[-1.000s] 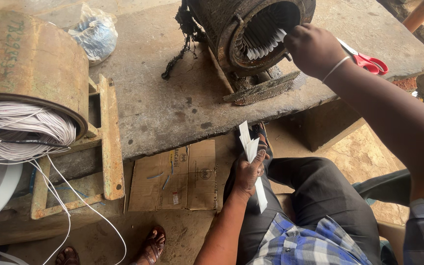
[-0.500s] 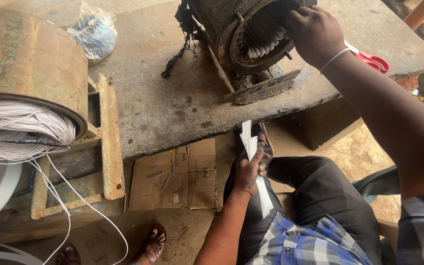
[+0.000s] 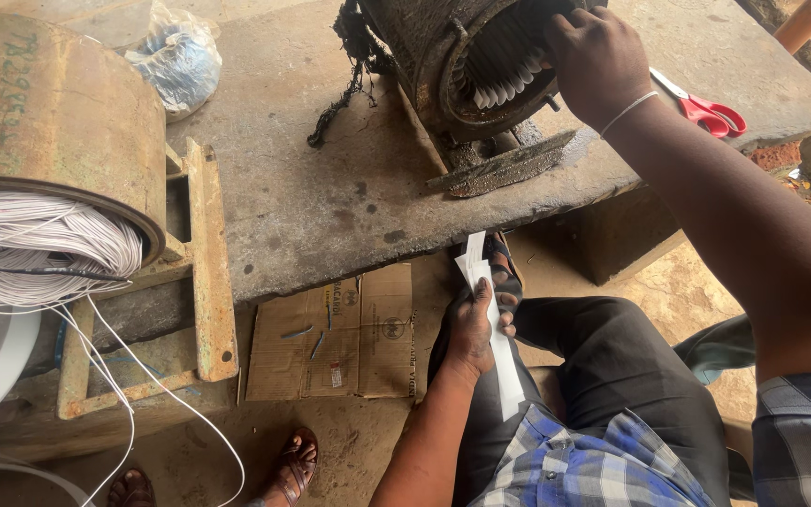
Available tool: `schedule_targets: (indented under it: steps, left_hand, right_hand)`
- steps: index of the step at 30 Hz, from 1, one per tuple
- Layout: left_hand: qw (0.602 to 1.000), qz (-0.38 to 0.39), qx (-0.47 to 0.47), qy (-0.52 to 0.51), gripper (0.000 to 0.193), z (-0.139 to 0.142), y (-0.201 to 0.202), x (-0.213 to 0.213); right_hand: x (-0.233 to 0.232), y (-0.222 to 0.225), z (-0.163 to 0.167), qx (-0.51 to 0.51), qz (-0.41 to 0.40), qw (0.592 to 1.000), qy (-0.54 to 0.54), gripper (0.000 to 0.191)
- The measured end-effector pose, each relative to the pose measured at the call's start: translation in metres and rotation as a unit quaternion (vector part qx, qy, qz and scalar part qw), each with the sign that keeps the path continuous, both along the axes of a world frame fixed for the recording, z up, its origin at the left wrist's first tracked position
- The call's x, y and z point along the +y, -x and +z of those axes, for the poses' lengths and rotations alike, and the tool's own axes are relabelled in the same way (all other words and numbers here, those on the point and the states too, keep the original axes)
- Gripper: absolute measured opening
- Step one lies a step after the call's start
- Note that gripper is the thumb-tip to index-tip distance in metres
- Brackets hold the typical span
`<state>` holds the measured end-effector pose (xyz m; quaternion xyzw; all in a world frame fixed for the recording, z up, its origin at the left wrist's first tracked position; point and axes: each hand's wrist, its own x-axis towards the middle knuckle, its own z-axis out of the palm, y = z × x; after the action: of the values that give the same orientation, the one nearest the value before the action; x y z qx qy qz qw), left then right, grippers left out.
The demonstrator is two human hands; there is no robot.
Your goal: The person sits at a workbench and pulls white ribbon from a large roll, tears off short strips, and inserts them one by one into slots around a cylindrical metal drum mounted on the bench, gradually filling the slots around the drum.
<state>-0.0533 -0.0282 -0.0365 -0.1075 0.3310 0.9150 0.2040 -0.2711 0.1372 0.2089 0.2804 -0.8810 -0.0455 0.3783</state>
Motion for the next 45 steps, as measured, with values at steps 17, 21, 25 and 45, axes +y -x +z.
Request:
schedule_targets:
  steps: [17,21,25,45]
  left_hand:
    - [0.996,0.044,0.07,0.018,0.03,-0.015,-0.008,0.004]
    - [0.991,0.054,0.024,0.121,0.045,-0.029,-0.006,0.016]
    - [0.995,0.055,0.004,0.084,0.049,-0.028,-0.017,0.033]
    - [0.999,0.034,0.034,0.018,0.027,0.01,-0.032,0.068]
  right_hand:
    - [-0.001,-0.156,-0.104,-0.273,0.158,0.878,0.361,0.005]
    - [0.007,-0.222,-0.197,-0.496,0.118,0.683,0.524,0.026]
    - [0.017,-0.246,-0.237,-0.599,0.021,0.551,0.581,0.028]
    - [0.106,-0.255,-0.226,-0.621,-0.028,0.561,0.546,0.035]
